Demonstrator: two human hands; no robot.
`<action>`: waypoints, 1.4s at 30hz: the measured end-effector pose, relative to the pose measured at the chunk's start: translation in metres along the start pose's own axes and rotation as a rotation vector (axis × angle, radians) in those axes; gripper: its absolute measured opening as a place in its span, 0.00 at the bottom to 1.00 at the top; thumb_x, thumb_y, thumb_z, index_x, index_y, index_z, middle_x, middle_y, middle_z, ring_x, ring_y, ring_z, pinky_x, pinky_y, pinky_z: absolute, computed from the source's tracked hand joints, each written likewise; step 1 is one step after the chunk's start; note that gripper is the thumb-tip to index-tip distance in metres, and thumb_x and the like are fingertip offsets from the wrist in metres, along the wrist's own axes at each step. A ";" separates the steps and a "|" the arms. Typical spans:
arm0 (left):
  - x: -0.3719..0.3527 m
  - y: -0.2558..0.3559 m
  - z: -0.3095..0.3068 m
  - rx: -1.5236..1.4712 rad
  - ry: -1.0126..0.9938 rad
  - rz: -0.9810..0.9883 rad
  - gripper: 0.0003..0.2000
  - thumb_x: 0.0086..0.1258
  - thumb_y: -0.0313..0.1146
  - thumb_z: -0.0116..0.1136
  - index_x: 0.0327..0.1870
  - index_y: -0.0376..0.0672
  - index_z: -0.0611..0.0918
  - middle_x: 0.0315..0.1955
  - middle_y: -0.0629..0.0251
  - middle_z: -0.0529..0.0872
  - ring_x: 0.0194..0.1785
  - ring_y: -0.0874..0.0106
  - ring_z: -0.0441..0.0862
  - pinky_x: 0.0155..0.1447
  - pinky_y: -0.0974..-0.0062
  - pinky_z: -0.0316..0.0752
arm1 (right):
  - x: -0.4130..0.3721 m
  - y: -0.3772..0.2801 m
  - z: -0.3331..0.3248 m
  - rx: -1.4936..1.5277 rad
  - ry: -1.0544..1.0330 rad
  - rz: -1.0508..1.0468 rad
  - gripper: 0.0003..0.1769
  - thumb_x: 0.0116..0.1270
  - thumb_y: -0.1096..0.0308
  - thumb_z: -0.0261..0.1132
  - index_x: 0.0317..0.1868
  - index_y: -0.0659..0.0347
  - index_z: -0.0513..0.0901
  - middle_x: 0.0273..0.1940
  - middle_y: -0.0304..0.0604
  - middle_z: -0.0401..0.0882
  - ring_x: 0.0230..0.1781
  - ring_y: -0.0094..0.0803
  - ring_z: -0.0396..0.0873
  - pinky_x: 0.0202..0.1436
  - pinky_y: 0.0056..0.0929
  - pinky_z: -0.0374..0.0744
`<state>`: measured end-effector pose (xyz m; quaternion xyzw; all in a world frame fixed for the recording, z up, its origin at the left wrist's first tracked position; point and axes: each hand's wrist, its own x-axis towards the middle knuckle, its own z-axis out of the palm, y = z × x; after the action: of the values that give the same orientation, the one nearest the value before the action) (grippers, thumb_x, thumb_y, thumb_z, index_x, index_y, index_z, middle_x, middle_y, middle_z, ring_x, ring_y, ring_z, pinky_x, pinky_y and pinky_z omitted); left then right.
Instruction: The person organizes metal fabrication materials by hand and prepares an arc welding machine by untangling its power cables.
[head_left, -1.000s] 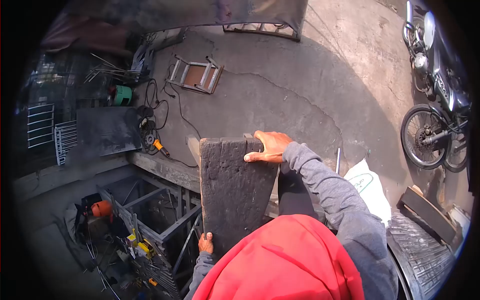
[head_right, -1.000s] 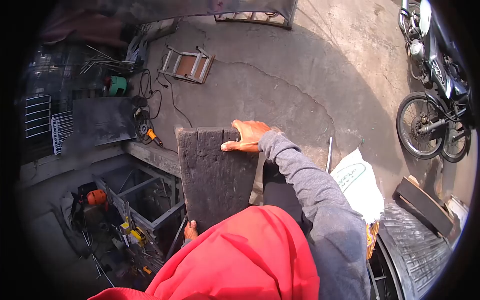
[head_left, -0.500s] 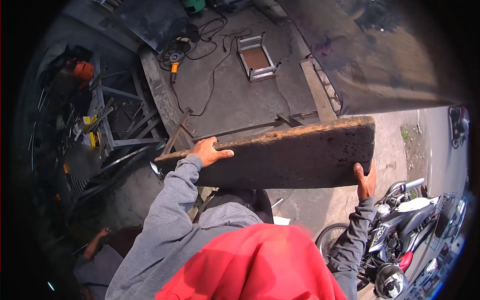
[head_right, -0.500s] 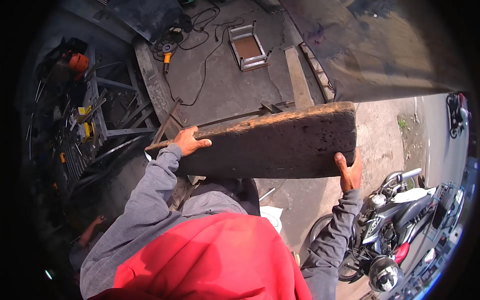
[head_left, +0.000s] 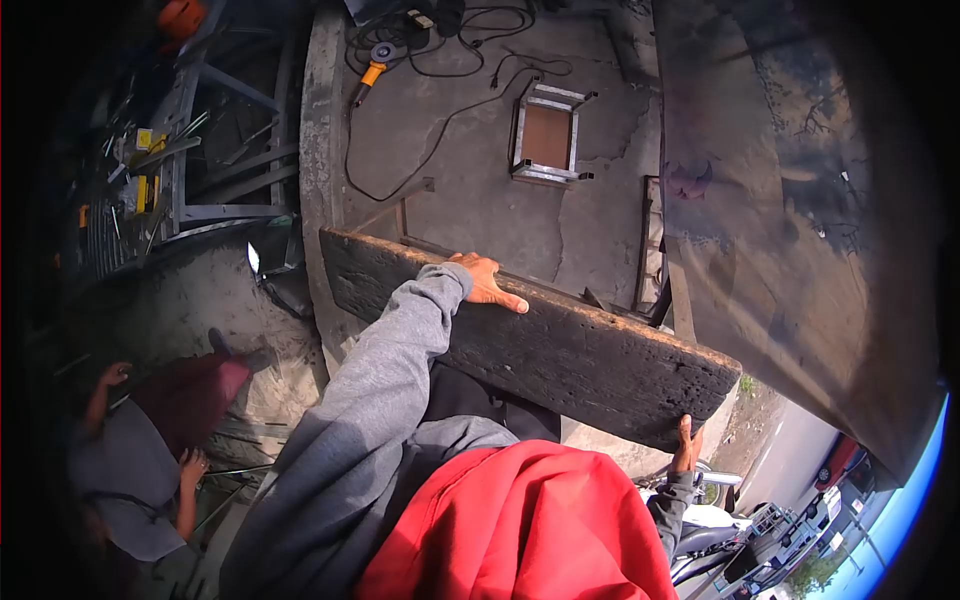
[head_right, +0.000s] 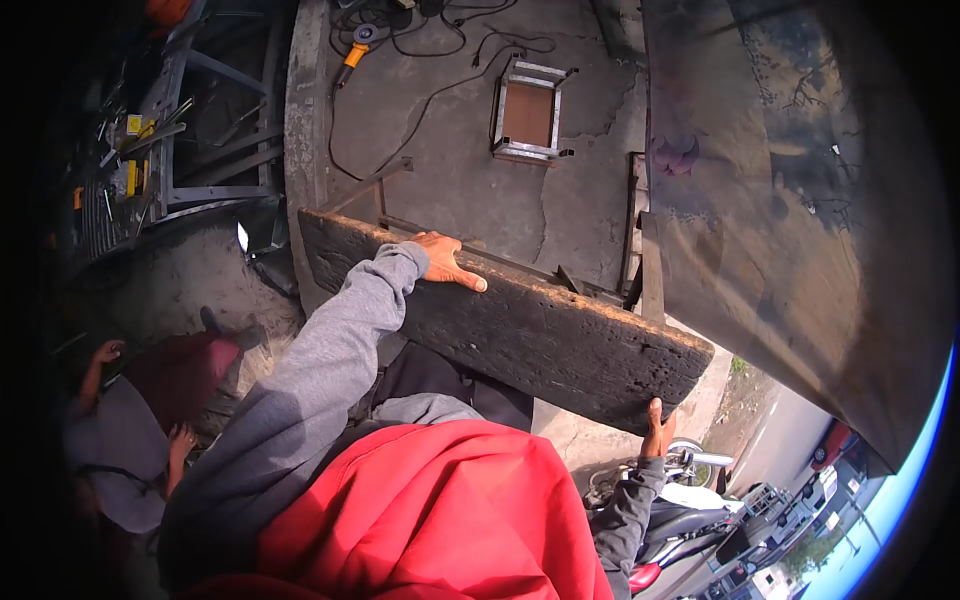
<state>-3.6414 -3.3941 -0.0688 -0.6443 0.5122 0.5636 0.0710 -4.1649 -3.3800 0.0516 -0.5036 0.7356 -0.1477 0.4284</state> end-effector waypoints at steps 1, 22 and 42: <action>0.014 0.005 -0.005 0.016 0.002 0.004 0.60 0.33 0.81 0.56 0.60 0.32 0.73 0.59 0.43 0.74 0.64 0.51 0.69 0.68 0.57 0.64 | 0.009 0.004 0.004 0.006 -0.022 0.020 0.37 0.66 0.46 0.60 0.65 0.66 0.67 0.59 0.46 0.71 0.57 0.35 0.69 0.63 0.32 0.64; 0.343 0.157 -0.055 -0.037 -0.128 -0.349 0.60 0.36 0.85 0.47 0.58 0.33 0.76 0.58 0.45 0.75 0.65 0.51 0.69 0.66 0.54 0.67 | 0.518 0.113 0.011 -0.060 -0.148 0.026 0.52 0.57 0.35 0.64 0.66 0.73 0.64 0.64 0.55 0.66 0.66 0.45 0.62 0.70 0.33 0.55; 0.453 0.164 -0.026 0.196 0.641 -0.281 0.44 0.50 0.72 0.56 0.64 0.49 0.71 0.59 0.55 0.68 0.65 0.60 0.63 0.68 0.58 0.54 | 0.644 0.128 0.069 -0.593 -0.023 0.242 0.51 0.55 0.26 0.57 0.65 0.62 0.67 0.60 0.61 0.69 0.60 0.56 0.68 0.67 0.45 0.63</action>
<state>-3.8184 -3.7509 -0.3417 -0.8425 0.4665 0.2658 0.0451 -4.2707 -3.8668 -0.3820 -0.5170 0.7962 0.1307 0.2858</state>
